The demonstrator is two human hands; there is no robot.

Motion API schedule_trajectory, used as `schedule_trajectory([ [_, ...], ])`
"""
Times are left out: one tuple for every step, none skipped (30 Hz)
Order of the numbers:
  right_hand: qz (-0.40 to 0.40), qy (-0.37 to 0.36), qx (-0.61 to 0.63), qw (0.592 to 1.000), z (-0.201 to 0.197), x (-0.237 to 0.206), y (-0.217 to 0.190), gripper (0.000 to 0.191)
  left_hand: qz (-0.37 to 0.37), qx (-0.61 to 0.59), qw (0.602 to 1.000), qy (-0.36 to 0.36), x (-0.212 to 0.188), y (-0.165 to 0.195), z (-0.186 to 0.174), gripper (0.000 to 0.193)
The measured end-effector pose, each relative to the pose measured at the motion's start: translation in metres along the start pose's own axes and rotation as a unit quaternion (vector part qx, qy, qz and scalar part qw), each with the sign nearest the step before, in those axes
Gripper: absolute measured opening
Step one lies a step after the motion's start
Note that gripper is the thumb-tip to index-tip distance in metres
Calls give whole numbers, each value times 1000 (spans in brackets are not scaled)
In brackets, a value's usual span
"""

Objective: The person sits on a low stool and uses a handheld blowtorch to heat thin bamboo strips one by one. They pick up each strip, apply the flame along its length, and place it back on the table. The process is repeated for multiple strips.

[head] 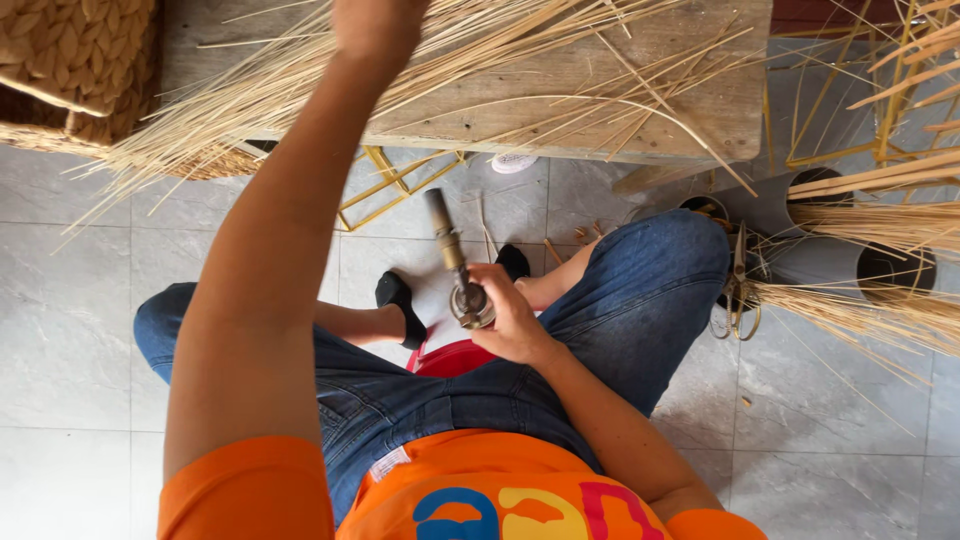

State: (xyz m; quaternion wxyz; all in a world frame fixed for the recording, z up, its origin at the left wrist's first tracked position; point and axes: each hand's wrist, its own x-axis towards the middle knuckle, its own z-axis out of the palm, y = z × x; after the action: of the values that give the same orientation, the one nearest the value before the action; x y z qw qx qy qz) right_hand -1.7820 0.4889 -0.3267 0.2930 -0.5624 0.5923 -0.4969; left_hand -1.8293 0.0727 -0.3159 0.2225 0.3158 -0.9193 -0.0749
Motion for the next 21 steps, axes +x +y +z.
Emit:
schedule_trajectory([
  [4, 15, 9, 1000, 0, 0, 0, 69, 6, 16, 1000, 11, -24, -19, -13, 20],
  [9, 31, 18, 999, 0, 0, 1, 71, 13, 30, 999, 21, -45, -34, -25, 17],
  [15, 48, 25, 998, 0, 0, 1, 72, -5, -16, 1000, -4, -63, -40, -30, 12],
  [28, 57, 48, 997, 1, 0, 1, 72, -23, -61, 998, -28, -77, -43, -32, 7],
  [38, 66, 70, 995, 2, 0, 1, 73, -66, -54, 995, -59, -90, -42, -31, 6],
  [50, 76, 91, 992, 2, 1, 2, 73, -107, -49, 989, -92, -97, -40, -28, 7],
  [65, 77, 96, 990, 2, 1, 2, 74, -77, -51, 994, -54, -100, -38, -24, 6],
  [80, 77, 102, 989, 2, 0, 2, 74, -48, -54, 997, -16, -107, -35, -19, 6],
  [95, 76, 107, 987, 3, 0, 2, 75, -19, -56, 998, 23, -109, -33, -15, 7],
  [87, 77, 106, 987, 2, 0, 2, 75, -16, -34, 998, 40, -109, -31, -11, 7],
  [80, 79, 105, 988, 2, 1, 2, 76, -13, -12, 998, 58, -110, -29, -6, 7],
  [72, 80, 105, 989, 2, 0, 2, 76, -11, 11, 997, 75, -111, -27, -2, 9],
  [77, 80, 92, 990, 2, 0, 2, 76, -23, 0, 998, 59, -110, -26, 1, 6],
  [80, 80, 79, 990, 2, 0, 3, 76, -34, -9, 998, 43, -108, -25, 4, 6],
  [84, 81, 67, 991, 1, 0, 4, 77, -46, -18, 998, 28, -107, -25, 5, 7],
  [86, 82, 74, 990, 1, -1, 5, 76, -34, -11, 999, 31, -106, -25, 6, 8],
  [88, 83, 81, 989, 0, -1, 6, 75, -23, -3, 999, 34, -107, -26, 6, 8],
  [89, 83, 87, 989, 0, -2, 6, 75, -13, 5, 999, 38, -106, -26, 5, 9],
  [77, 87, 88, 989, 0, -2, 7, 75, -20, 0, 999, 36, -105, -26, 3, 9],
  [65, 91, 88, 990, -1, -2, 8, 75, -27, -5, 999, 34, -102, -26, -1, 9],
  [52, 95, 88, 990, -1, -3, 9, 75, -33, -10, 999, 33, -99, -25, -5, 10],
])
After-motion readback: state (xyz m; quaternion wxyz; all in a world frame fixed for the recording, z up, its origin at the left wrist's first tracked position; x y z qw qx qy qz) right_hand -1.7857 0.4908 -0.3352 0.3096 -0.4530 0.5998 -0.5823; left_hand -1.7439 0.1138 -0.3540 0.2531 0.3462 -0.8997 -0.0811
